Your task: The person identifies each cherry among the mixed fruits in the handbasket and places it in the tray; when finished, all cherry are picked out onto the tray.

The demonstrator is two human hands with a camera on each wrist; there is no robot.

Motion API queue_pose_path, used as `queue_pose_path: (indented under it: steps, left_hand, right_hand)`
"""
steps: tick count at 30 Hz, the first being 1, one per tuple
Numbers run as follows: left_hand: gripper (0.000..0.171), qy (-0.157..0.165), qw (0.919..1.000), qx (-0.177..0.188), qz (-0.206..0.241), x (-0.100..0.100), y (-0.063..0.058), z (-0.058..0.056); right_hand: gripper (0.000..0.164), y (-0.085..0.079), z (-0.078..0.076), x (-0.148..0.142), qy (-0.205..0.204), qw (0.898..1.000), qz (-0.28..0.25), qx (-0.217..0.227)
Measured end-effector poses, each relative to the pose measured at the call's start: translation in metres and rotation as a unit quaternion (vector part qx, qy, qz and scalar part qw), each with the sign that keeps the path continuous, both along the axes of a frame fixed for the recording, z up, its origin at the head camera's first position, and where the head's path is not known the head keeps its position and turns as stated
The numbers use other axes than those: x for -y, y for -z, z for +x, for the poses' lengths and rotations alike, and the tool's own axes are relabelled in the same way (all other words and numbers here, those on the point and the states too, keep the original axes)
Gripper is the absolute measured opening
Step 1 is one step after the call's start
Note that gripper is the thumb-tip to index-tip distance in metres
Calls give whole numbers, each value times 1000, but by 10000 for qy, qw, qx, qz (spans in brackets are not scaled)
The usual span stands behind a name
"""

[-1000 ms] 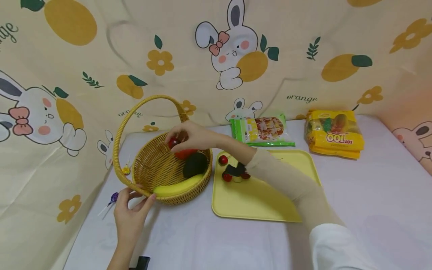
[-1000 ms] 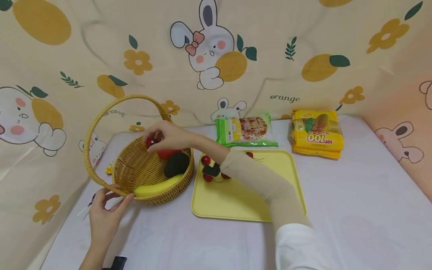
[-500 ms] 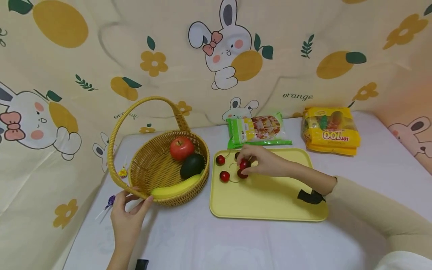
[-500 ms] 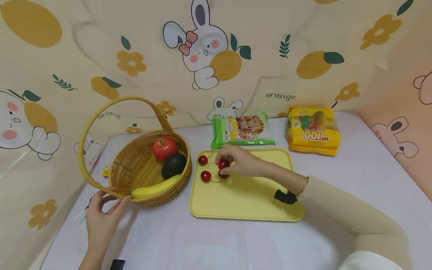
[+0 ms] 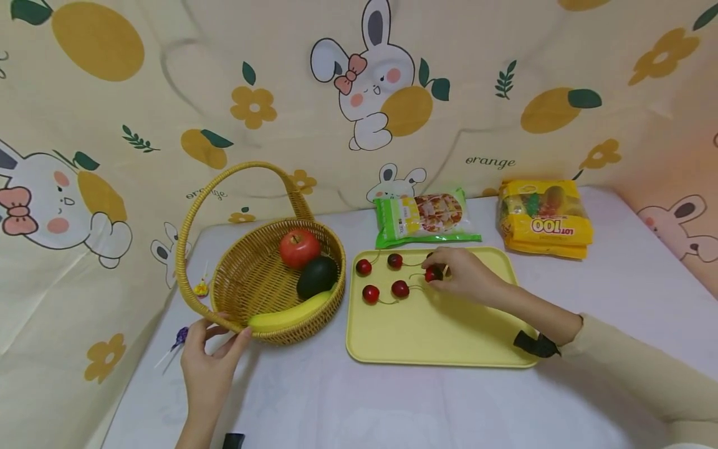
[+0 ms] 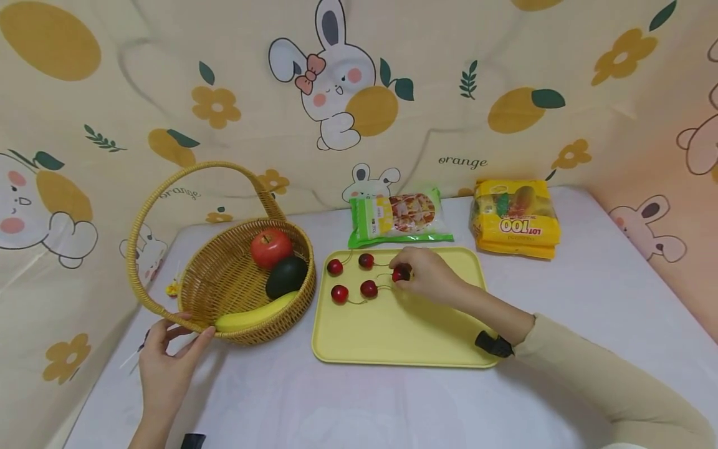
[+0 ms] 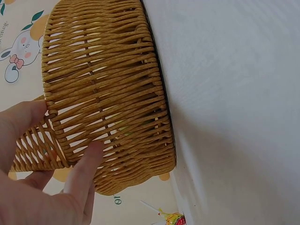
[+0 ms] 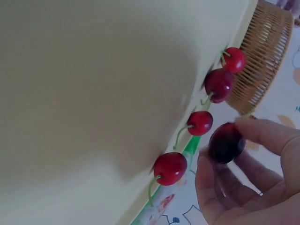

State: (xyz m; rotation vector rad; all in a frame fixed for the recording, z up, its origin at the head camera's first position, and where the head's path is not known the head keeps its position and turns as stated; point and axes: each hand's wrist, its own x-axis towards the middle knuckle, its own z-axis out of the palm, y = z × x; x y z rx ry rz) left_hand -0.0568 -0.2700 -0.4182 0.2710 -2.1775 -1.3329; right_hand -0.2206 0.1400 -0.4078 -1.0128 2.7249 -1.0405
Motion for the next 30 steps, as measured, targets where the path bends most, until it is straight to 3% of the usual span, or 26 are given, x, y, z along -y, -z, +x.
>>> queue_pose_path:
  steps: [11, 24, 30]
  left_hand:
    - [42, 23, 10000, -54, -20, 2, 3, -1]
    - [39, -19, 10000, 9, -58, -2, -2, 0]
    - [38, -21, 10000, 32, -26, -1, -2, 0]
  right_hand:
    - [37, 9, 6, 2, 442, 9954, 791, -311]
    - [28, 10, 6, -1, 458, 9925, 1110, -221]
    - [31, 11, 6, -1, 487, 9915, 1158, -340]
